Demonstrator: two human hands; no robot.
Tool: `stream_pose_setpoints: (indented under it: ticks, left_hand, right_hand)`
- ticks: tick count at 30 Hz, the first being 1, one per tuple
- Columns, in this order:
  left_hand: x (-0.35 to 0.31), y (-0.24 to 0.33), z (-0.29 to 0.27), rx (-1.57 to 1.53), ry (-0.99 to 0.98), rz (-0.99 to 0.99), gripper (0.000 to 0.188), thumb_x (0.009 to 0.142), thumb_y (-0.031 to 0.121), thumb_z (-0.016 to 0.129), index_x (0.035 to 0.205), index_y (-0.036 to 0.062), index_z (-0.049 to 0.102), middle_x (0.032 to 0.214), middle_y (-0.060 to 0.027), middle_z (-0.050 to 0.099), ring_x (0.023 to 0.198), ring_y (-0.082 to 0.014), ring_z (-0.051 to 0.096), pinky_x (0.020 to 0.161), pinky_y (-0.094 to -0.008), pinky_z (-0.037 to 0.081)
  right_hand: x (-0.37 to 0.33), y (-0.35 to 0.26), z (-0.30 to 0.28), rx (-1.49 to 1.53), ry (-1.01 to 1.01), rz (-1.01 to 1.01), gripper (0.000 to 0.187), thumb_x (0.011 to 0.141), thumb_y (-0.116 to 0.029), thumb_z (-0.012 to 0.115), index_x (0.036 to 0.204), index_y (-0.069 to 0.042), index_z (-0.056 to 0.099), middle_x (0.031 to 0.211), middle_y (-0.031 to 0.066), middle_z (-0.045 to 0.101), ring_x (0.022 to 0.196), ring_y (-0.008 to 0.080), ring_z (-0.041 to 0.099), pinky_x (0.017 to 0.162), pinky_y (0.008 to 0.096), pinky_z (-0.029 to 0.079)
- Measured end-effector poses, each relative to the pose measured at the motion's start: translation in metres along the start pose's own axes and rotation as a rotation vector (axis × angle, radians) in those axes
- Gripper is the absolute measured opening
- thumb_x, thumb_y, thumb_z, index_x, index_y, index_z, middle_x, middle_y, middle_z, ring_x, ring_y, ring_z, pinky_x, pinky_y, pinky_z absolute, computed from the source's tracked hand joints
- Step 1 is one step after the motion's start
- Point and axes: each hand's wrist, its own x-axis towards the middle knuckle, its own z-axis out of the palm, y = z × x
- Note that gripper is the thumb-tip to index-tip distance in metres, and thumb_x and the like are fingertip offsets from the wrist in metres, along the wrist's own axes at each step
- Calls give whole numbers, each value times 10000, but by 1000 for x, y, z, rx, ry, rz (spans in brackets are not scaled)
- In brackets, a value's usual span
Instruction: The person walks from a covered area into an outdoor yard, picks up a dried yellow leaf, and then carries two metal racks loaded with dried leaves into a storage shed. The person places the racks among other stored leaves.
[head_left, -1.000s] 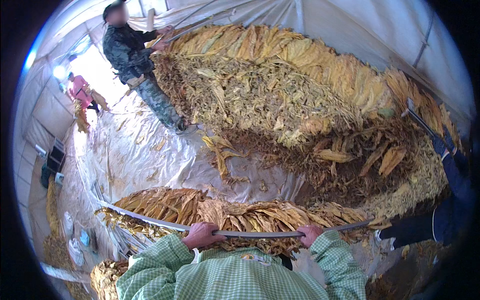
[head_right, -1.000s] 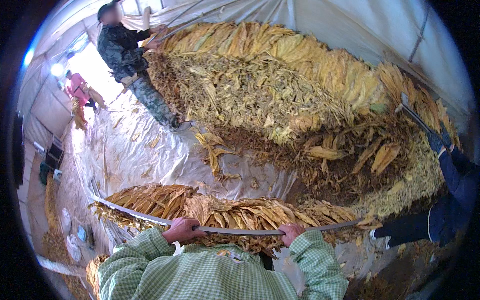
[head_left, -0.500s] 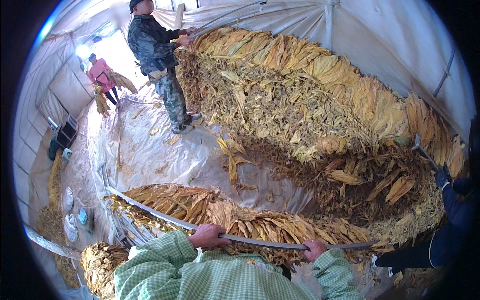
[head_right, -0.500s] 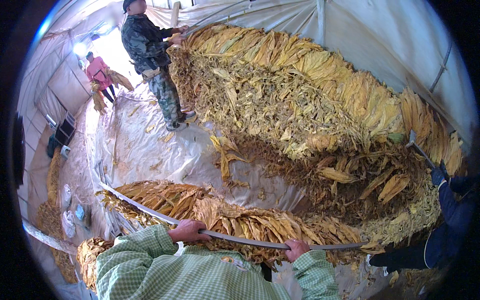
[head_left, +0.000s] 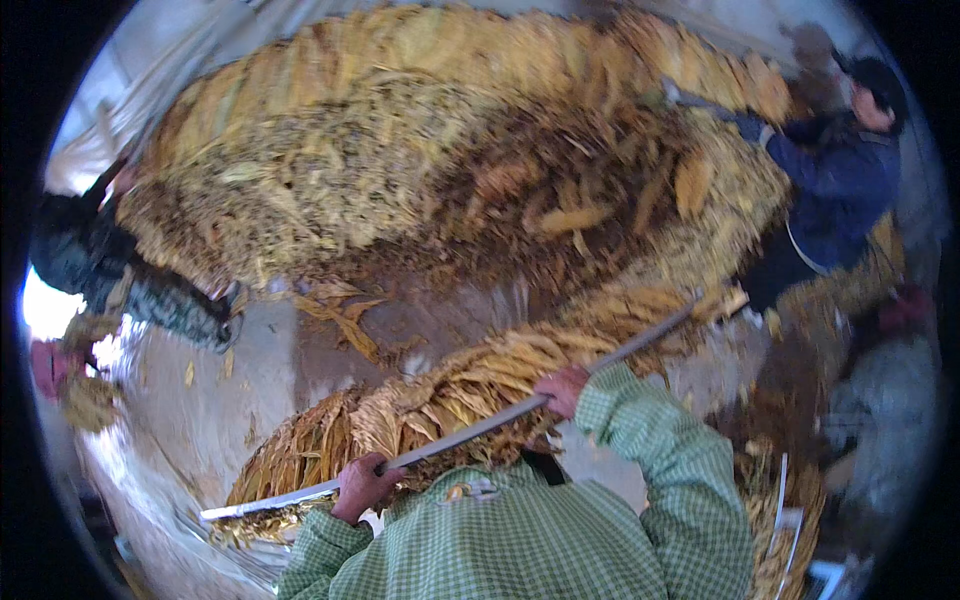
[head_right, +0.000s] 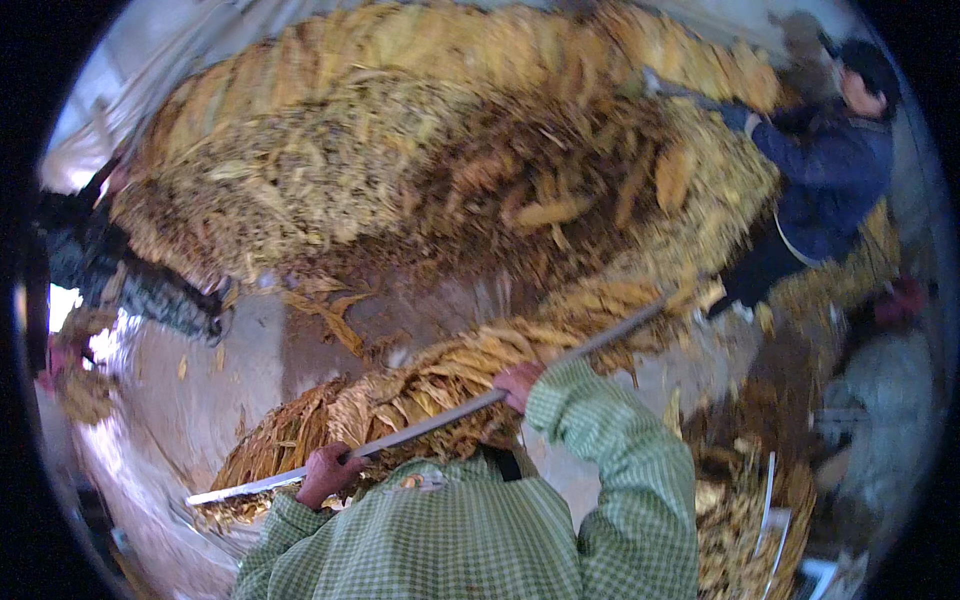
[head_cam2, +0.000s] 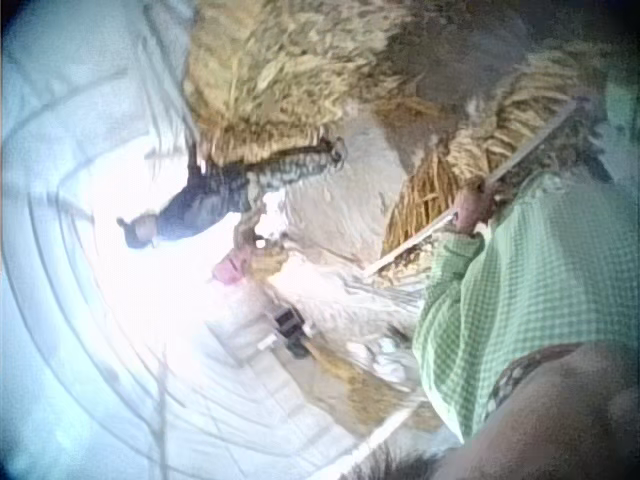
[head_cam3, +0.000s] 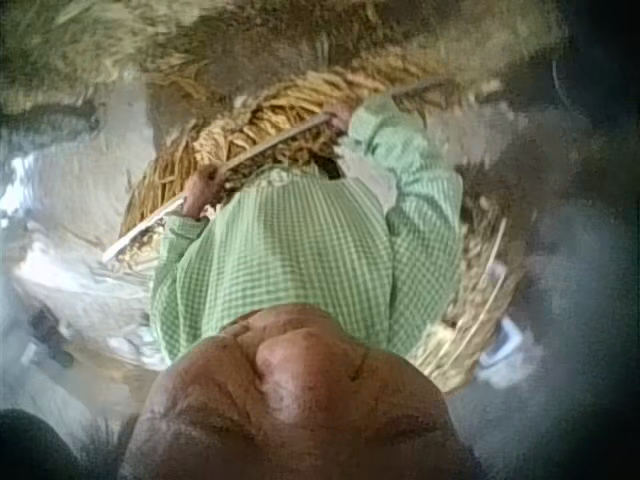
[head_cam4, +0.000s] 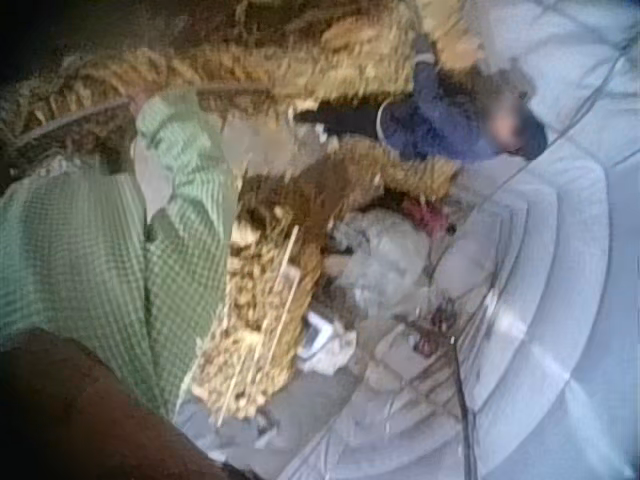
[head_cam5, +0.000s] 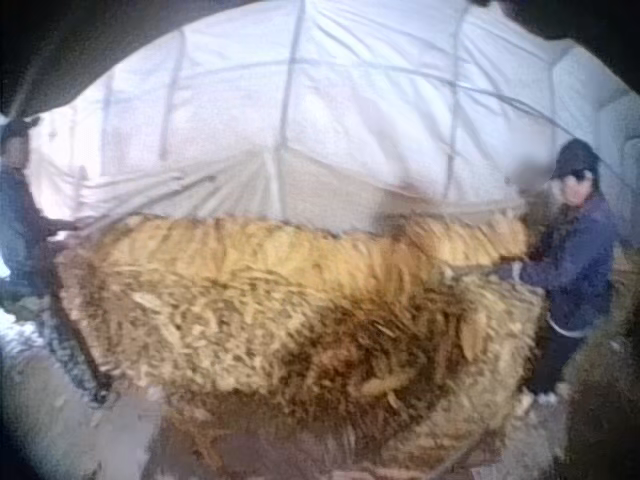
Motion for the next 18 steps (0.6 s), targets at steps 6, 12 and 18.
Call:
stream_pose_setpoints:
  ticks: [6,12,18]
  left_hand:
    - [0,-4,3,-57,44,10,315,634,305,702,654,16,577,548,-117,523,508,-249,514,500,-355,398]
    - [6,-7,-21,15,137,125,334,625,309,687,608,2,556,514,-114,510,461,-207,475,462,-336,369]
    - [29,-74,-18,-88,88,125,389,618,357,684,563,12,515,449,-50,401,434,-135,356,412,-322,287]
  right_hand:
    - [-21,-16,-7,29,120,-18,132,657,-125,599,784,-101,572,754,78,561,812,277,528,742,423,385]
    - [-26,-55,-54,109,100,126,114,689,-115,576,802,-128,589,785,62,573,805,263,533,810,456,370]
    - [-5,-56,-30,52,247,-15,172,682,-107,569,851,-131,599,802,78,574,806,272,536,758,442,398]
